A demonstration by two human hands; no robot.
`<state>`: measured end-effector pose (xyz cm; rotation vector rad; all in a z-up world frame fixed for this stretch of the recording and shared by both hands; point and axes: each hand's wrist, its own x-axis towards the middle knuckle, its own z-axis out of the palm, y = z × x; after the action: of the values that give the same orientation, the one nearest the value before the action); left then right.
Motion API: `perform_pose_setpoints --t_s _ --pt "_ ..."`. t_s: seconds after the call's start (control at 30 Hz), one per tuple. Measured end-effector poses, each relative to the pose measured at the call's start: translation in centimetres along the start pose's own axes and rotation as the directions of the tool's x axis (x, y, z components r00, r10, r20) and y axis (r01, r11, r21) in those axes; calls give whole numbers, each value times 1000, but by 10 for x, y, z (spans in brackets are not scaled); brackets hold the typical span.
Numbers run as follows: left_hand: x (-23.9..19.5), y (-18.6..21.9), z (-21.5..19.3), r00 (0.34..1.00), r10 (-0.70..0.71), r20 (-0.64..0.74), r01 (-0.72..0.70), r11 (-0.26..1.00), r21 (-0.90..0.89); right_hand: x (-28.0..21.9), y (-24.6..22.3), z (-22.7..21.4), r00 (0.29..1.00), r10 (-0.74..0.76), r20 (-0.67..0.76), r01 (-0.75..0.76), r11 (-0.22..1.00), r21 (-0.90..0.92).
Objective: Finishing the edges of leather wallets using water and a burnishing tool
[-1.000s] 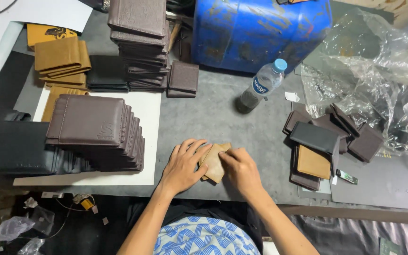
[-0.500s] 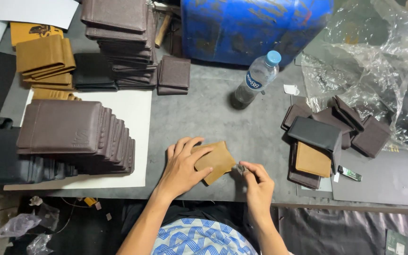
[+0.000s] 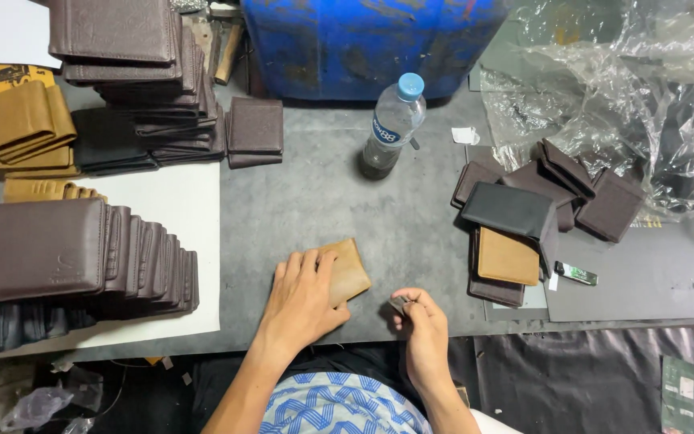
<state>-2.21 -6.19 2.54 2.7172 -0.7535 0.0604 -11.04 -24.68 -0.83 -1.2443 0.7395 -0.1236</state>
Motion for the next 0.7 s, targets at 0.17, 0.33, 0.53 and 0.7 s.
perform_pose_setpoints --t_s 0.17,0.33,0.53,0.7 --pt "6 -3 -15 992 -10 -128 -22 968 -249 -6 -13 14 1000 -3 -16 3 1000 -6" --pt "7 -10 -31 842 -358 404 536 466 -704 -17 -27 30 973 -225 53 229 910 -346" --pt "1 -2 -25 805 -207 556 548 -98 -831 -13 -34 48 736 -644 207 664 630 -403" --pt "-12 -21 4 871 -299 390 467 257 -846 12 -21 56 658 -707 260 732 520 -440"
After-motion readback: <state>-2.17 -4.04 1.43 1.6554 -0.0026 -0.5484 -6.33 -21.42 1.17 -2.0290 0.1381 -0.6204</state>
